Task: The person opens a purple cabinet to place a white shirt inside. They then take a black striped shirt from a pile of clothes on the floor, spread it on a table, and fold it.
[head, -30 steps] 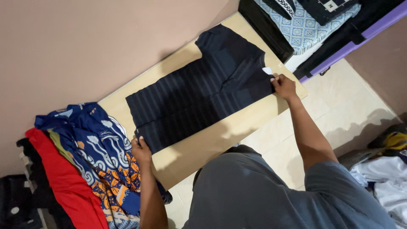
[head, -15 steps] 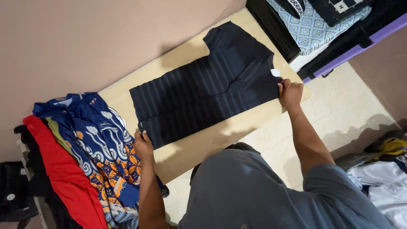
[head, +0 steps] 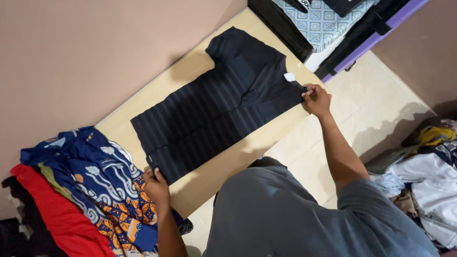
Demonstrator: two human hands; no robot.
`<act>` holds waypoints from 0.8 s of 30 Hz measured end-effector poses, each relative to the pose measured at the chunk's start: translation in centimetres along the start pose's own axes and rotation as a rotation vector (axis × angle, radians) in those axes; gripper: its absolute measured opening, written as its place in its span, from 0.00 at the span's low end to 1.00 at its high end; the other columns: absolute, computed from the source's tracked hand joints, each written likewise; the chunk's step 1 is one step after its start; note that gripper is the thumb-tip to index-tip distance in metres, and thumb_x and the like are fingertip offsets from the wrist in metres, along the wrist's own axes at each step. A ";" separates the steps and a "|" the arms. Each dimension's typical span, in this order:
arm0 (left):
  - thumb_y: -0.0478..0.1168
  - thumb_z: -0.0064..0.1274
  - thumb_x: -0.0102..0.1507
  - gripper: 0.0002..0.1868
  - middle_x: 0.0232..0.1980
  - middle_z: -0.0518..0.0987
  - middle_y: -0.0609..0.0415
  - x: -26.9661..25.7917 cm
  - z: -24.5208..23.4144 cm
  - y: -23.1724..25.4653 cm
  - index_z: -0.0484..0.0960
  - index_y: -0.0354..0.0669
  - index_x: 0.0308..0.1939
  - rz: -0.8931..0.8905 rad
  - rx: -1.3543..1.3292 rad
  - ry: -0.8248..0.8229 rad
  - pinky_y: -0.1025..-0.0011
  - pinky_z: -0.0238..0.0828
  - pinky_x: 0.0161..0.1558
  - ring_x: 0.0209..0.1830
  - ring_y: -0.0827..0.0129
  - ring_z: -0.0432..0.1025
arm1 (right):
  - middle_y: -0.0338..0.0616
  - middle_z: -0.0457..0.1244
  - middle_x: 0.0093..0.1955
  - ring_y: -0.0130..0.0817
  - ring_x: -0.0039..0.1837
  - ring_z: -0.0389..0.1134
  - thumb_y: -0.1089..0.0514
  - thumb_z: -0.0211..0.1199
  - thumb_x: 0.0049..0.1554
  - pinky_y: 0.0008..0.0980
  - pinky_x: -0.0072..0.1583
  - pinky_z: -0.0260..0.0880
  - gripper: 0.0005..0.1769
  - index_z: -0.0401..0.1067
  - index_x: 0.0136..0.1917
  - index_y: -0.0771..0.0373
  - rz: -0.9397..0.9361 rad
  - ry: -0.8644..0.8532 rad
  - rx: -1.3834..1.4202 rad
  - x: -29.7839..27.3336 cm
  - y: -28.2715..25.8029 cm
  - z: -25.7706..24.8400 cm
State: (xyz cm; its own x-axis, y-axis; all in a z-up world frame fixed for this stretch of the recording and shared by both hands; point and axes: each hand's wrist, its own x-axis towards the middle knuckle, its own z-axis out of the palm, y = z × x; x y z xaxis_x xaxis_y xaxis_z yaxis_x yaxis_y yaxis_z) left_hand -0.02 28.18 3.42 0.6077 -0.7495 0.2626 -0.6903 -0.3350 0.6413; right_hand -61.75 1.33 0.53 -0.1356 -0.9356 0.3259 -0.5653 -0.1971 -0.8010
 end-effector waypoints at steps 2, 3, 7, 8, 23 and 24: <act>0.42 0.51 0.72 0.13 0.37 0.83 0.38 -0.3 0.7 -0.2 0.76 0.35 0.54 0.006 0.059 0.004 0.56 0.74 0.37 0.35 0.46 0.79 | 0.42 0.66 0.44 0.37 0.46 0.69 0.61 0.67 0.62 0.32 0.50 0.69 0.10 0.73 0.57 0.62 0.035 -0.012 0.075 -0.2 1.2 0.2; 0.41 0.51 0.72 0.12 0.39 0.83 0.38 -0.3 0.9 -0.5 0.76 0.36 0.53 0.027 0.082 0.014 0.56 0.74 0.37 0.36 0.45 0.79 | 0.43 0.68 0.44 0.38 0.45 0.70 0.62 0.67 0.62 0.32 0.50 0.70 0.09 0.72 0.56 0.62 0.063 -0.017 0.017 0.0 1.5 0.0; 0.41 0.52 0.72 0.12 0.40 0.83 0.36 -0.6 0.7 -0.9 0.77 0.37 0.55 0.038 0.194 0.010 0.52 0.73 0.37 0.36 0.41 0.78 | 0.49 0.70 0.42 0.44 0.42 0.72 0.64 0.67 0.60 0.37 0.47 0.70 0.07 0.72 0.51 0.63 -0.013 -0.044 -0.315 0.4 0.6 -1.0; 0.41 0.52 0.72 0.12 0.39 0.83 0.35 -0.6 0.5 -0.6 0.77 0.37 0.56 0.022 0.226 -0.001 0.51 0.73 0.37 0.36 0.39 0.77 | 0.50 0.70 0.43 0.45 0.43 0.72 0.63 0.67 0.60 0.38 0.48 0.70 0.06 0.72 0.51 0.62 0.007 -0.049 -0.323 0.4 0.0 -1.1; 0.42 0.55 0.65 0.20 0.60 0.77 0.42 2.5 3.2 5.0 0.79 0.39 0.60 0.412 0.214 0.068 0.50 0.63 0.62 0.62 0.46 0.69 | 0.50 0.66 0.65 0.52 0.59 0.69 0.64 0.63 0.57 0.45 0.57 0.69 0.17 0.76 0.60 0.62 -0.573 -0.325 -0.159 -4.5 -16.9 11.4; 0.41 0.55 0.64 0.19 0.60 0.77 0.44 3.4 3.7 4.4 0.81 0.39 0.58 0.435 0.232 0.075 0.50 0.62 0.63 0.62 0.48 0.70 | 0.51 0.66 0.66 0.52 0.57 0.70 0.64 0.63 0.58 0.44 0.55 0.71 0.16 0.76 0.60 0.62 -0.563 -0.356 -0.160 -4.4 -17.2 12.5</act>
State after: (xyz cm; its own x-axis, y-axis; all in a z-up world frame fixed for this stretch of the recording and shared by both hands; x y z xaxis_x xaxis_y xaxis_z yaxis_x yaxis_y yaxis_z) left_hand -2.51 22.04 4.45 0.2645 -0.8079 0.5267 -0.9501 -0.1245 0.2861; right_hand -41.26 5.18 6.55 0.4747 -0.7477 0.4644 -0.5882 -0.6619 -0.4646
